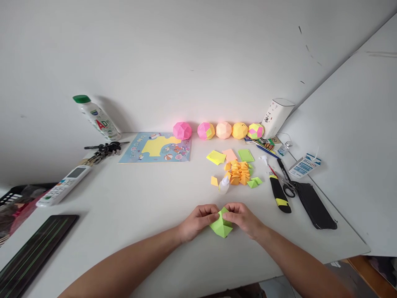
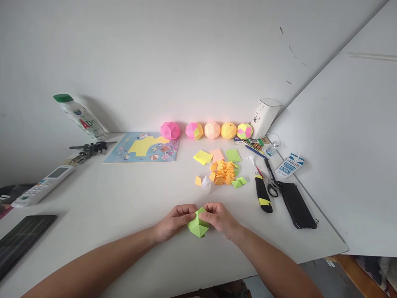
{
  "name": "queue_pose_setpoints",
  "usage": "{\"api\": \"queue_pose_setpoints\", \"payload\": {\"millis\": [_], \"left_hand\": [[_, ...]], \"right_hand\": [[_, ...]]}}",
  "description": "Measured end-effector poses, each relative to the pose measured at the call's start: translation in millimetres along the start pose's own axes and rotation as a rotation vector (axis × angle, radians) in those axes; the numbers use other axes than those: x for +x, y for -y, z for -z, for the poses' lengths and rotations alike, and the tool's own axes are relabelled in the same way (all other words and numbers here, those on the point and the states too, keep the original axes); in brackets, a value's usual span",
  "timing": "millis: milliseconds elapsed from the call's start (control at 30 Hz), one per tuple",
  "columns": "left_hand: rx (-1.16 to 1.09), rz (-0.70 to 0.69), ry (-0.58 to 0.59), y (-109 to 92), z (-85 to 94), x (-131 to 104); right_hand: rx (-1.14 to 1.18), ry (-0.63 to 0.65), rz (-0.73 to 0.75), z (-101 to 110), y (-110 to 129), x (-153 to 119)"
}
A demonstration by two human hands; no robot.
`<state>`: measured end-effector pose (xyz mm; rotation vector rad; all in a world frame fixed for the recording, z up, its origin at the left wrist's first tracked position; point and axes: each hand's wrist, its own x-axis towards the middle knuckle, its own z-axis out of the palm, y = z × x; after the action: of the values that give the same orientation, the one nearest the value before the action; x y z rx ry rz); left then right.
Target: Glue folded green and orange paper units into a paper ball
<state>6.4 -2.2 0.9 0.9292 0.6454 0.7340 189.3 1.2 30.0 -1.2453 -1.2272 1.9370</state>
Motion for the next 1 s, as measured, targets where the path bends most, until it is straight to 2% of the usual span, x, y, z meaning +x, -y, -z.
{"api": "queue_pose_setpoints", "payload": {"millis": [300,1000], "left_hand": [[0.031,0.016,0.005,-1.4,1.2,-0.3],[0.015,-0.003,0.019,0.5,0.3,1.9]], "right_hand": [[-0.071,0.005,0.007,-0.9,0.0,-0.3],[-0.055,0.002,0.039,-2.7,0.0,0.9]]}}
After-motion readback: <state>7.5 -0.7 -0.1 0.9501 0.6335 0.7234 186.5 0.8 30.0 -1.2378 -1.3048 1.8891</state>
